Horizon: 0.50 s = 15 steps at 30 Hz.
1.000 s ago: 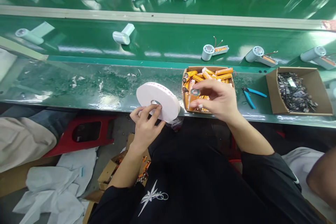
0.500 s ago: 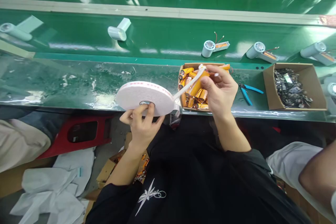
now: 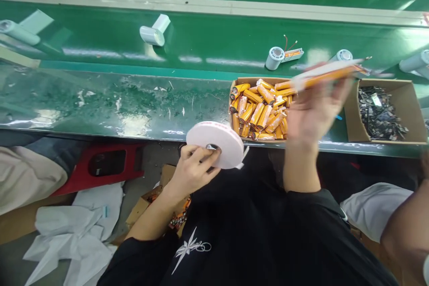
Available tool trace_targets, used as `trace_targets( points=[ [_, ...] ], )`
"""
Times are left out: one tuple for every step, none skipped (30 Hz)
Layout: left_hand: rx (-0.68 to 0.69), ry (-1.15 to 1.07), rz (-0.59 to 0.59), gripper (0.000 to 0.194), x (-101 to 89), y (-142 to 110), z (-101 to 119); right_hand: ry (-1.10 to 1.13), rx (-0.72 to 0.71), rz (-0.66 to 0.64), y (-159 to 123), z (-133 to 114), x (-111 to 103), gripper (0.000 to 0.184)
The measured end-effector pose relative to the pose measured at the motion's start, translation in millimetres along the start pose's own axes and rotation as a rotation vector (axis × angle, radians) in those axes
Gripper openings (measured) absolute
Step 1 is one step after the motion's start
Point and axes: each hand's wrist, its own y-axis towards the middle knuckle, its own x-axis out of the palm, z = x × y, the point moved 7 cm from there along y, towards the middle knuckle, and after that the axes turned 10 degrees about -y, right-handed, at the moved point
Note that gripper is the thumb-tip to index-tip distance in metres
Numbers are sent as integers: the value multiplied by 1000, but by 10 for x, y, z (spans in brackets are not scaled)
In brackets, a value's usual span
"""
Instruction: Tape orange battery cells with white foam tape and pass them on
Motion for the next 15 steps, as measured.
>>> trace_targets(
  points=[
    [-35,3,-7,47,-41,-9,-130,7,-52,88,159,-6,-138,43],
    [-93,17,2,47,-90,-11,-310,28,-85,135,259,-8,-236,41],
    [-162,28,11,48,-136,-4,-523,54,-86,125,302,1,-284,41],
    [-228,27,1,50,-168,12,-750,78,-52,72,293,23,-293,44],
    [-286,11,-32,51,-184,37,-973,96,7,8,239,54,-287,48],
    [-336,-15,-87,53,-184,68,-1177,106,73,-42,158,88,-293,52],
    [-382,-43,-159,57,-175,102,-1355,105,140,-76,72,127,-316,55],
    [-426,-69,-243,63,-161,139,-1502,105,187,-80,2,161,-372,57],
    [-467,-86,-322,70,-154,184,-1620,112,211,-55,-39,190,-458,59],
    [-506,-91,-378,73,-166,251,-1717,123,217,-21,-48,219,-558,62],
    [-542,-81,-399,72,-199,351,-1804,136,217,12,-31,253,-661,65],
    [-580,-60,-377,66,-254,491,-1894,146,220,38,3,296,-753,68],
    [-617,-31,-320,58,-324,672,-1995,148,231,58,47,345,-829,70],
    [-652,3,-244,51,-397,883,-2108,140,250,73,90,395,-883,70],
    [-685,35,-165,48,-459,1114,-2237,124,275,80,128,442,-909,70]
  ],
)
